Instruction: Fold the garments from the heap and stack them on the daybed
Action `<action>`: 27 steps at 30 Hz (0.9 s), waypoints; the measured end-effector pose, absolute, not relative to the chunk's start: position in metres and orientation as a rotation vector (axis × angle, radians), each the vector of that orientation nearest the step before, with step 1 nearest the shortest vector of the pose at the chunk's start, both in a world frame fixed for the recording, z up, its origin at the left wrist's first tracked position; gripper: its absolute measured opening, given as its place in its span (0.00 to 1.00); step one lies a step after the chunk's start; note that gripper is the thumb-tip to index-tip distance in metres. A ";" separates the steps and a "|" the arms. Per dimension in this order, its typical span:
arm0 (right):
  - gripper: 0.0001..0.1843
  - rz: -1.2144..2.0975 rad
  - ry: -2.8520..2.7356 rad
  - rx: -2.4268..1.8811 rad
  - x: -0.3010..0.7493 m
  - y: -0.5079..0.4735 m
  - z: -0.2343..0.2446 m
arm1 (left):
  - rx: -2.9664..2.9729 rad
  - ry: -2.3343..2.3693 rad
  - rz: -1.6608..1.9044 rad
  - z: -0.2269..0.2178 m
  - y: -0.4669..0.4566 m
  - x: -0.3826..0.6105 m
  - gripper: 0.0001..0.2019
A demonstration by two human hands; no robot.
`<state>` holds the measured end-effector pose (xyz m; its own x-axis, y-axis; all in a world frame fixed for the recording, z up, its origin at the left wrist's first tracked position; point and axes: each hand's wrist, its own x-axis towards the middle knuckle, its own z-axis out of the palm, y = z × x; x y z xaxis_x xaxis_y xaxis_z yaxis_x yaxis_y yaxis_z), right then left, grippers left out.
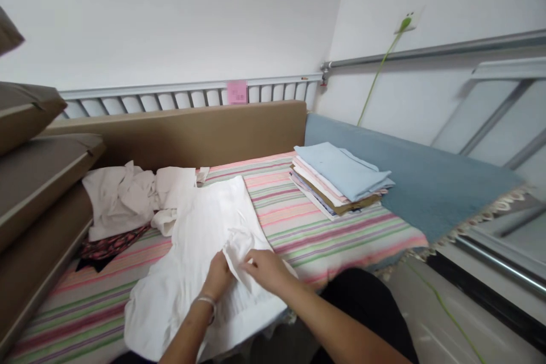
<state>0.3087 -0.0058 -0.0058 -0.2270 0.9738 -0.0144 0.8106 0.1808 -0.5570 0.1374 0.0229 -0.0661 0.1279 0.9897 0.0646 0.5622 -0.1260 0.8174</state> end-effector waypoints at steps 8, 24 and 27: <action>0.22 0.449 -2.204 -1.501 0.365 -0.030 -0.033 | 1.248 1.733 0.836 -0.052 0.032 0.131 0.28; 0.09 0.973 -2.432 -1.363 0.364 0.028 -0.044 | 1.367 1.855 0.652 -0.014 0.179 0.164 0.13; 0.12 1.157 -2.430 -1.358 0.366 0.051 -0.063 | 1.265 1.902 0.587 -0.024 0.235 0.188 0.13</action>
